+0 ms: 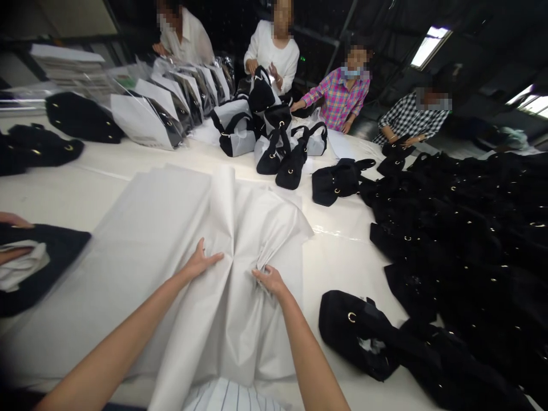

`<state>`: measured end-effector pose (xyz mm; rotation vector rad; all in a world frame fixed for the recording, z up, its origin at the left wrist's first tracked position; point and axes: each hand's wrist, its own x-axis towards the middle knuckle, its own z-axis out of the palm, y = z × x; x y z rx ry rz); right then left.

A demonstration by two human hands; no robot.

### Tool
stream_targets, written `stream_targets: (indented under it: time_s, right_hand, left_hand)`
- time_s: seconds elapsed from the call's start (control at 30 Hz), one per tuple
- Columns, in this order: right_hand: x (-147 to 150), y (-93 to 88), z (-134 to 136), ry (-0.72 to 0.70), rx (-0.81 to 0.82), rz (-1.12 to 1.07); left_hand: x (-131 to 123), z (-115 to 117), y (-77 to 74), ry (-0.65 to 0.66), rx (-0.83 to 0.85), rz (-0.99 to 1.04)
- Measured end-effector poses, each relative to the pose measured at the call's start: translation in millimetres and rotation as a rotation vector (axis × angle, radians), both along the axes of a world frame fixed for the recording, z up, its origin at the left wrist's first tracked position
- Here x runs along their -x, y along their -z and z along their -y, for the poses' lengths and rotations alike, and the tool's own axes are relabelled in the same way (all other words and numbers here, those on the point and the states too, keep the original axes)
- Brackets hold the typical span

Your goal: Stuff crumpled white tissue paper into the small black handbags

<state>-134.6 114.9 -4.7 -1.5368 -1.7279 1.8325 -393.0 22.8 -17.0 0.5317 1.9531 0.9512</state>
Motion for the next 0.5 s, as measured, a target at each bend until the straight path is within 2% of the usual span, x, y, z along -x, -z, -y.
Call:
stream_targets:
  time_s: [0.07, 0.13, 0.27, 0.37, 0.5]
  right_hand:
    - [6, -1.6, 4, 0.053, 0.038, -0.055]
    - [10, -4.9, 10, 0.075, 0.067, -0.175]
    - [10, -20.4, 24, 0.126, 0.143, -0.343]
    - [4, -42.7, 32, 0.142, 0.145, -0.406]
    - [-5, -82.1, 41, 0.193, 0.104, -0.546]
  left_hand:
    - [-21, -2, 5.5, 0.028, -0.058, 0.134]
    - [-50, -2, 8.7, 0.126, -0.16, 0.214]
    - [-112, 6, 1.6, 0.3, -0.309, 0.011]
    - [-133, 14, -22.1, 0.395, -0.349, -0.086]
    - [-140, 23, -72.5, 0.506, -0.438, -0.208]
